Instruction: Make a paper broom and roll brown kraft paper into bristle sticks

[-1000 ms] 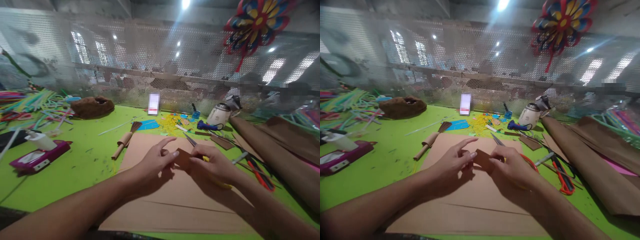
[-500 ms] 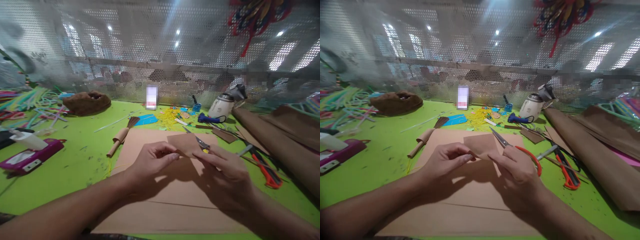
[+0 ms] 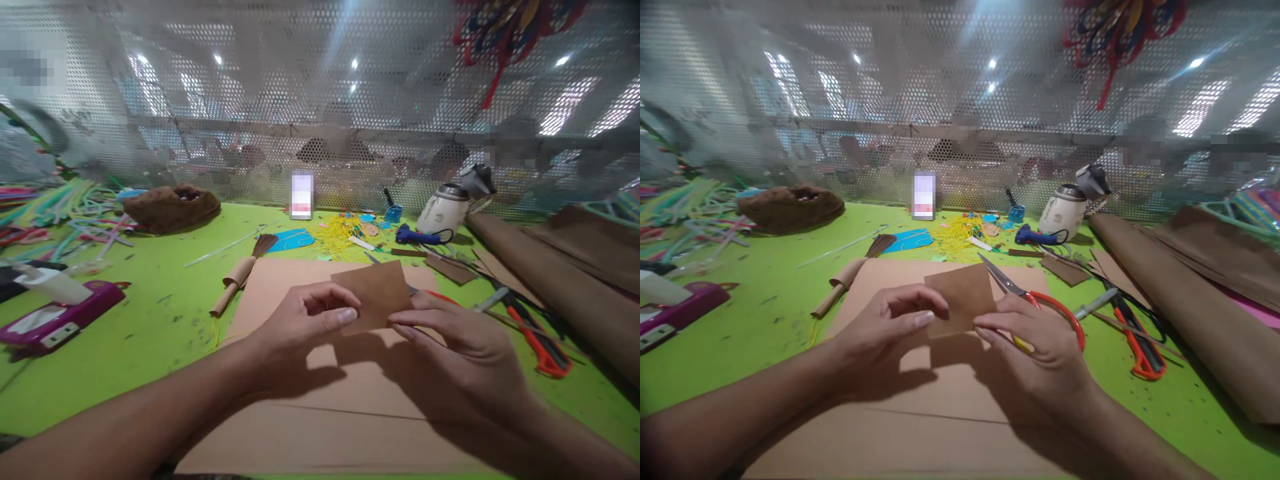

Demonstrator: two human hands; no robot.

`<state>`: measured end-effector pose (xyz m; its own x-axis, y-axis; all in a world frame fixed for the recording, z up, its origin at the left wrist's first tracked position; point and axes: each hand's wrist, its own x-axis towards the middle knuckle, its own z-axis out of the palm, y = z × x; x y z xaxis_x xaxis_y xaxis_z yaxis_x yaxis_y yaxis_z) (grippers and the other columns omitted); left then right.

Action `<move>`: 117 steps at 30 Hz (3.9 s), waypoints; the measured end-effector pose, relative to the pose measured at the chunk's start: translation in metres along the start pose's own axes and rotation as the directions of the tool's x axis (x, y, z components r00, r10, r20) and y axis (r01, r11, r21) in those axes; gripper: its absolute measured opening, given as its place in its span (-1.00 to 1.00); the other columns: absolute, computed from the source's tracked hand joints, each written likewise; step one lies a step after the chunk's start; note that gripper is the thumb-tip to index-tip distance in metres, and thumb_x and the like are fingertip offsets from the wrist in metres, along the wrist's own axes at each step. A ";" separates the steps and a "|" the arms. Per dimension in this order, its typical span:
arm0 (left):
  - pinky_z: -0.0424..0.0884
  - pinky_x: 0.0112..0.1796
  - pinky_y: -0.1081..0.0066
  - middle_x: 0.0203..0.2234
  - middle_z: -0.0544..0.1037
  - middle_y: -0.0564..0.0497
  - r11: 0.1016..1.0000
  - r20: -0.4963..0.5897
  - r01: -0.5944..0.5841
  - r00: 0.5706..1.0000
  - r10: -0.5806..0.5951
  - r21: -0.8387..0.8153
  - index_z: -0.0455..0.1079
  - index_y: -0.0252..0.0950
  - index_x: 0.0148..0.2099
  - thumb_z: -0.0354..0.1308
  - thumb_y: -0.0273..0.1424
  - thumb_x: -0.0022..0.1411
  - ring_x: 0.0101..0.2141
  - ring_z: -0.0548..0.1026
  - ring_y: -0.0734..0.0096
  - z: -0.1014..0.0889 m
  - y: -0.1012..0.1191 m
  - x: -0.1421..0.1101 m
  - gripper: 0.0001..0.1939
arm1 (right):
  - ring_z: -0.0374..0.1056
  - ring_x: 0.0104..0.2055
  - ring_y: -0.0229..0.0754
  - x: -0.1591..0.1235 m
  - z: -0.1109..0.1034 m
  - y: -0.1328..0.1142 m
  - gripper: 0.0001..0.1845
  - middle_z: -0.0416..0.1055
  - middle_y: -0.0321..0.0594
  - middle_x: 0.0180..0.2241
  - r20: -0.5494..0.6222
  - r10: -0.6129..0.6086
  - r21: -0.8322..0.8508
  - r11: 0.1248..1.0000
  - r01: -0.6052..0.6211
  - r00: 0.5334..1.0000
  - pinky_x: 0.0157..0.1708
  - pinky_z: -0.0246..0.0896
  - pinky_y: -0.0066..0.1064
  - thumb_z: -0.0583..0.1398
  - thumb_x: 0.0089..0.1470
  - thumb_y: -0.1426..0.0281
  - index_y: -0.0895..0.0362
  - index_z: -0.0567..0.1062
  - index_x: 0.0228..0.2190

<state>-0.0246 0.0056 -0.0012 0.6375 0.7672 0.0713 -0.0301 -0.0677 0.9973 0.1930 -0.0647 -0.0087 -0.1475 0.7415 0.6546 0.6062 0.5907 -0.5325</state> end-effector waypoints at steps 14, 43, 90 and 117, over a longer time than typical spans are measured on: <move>0.23 -0.45 0.48 -0.53 0.40 0.11 0.998 -0.089 0.027 0.996 -0.032 -0.054 0.38 -0.33 -0.21 0.19 -0.51 0.07 -0.53 0.31 0.57 0.007 -0.009 0.007 -0.81 | 0.40 -0.28 -0.11 -0.008 0.019 -0.012 -0.87 0.44 -0.15 -0.27 0.053 0.532 0.354 0.781 -0.514 0.845 -0.39 0.35 -0.36 0.23 0.01 0.37 0.07 0.54 -0.33; 0.13 -0.51 0.46 -0.60 0.37 0.05 0.982 -0.182 0.127 0.978 -0.100 0.143 0.33 -0.33 -0.44 0.13 -0.34 0.13 -0.55 0.27 0.52 0.004 -0.012 0.008 -0.83 | 0.27 -0.44 -0.27 -0.005 0.013 0.009 -0.55 0.30 -0.33 -0.47 0.248 0.601 0.580 0.536 -0.613 0.760 -0.42 0.26 -0.41 0.29 -0.02 0.34 0.02 0.40 -0.05; 0.33 -0.26 0.44 -0.32 0.53 -0.08 0.867 0.172 -0.010 0.981 -0.087 0.498 0.41 -0.42 -0.05 -0.14 -0.53 0.22 -0.33 0.43 0.44 -0.011 -0.010 0.015 -0.64 | 0.31 -0.47 -0.29 -0.004 0.014 0.017 -0.84 0.43 -0.34 -0.54 0.385 0.398 -0.006 0.903 -0.429 0.833 -0.45 0.15 -0.46 0.18 0.02 0.50 0.11 0.52 -0.54; 0.27 -0.32 0.47 -0.44 0.44 0.01 0.490 0.369 -0.375 0.923 0.114 0.787 0.46 -0.32 -0.31 0.10 -0.43 0.21 -0.35 0.38 0.42 0.001 -0.028 0.015 -0.88 | 0.31 -0.36 -0.23 0.001 0.027 0.020 -0.88 0.38 -0.24 -0.45 0.480 0.118 -0.029 0.992 -0.119 0.869 -0.36 0.19 -0.39 0.17 0.08 0.51 0.16 0.50 -0.46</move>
<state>-0.0133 0.0181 -0.0281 0.8685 0.4649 0.1720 0.3520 -0.8227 0.4463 0.1838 -0.0437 -0.0329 -0.4319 0.8670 0.2484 0.6416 0.4890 -0.5910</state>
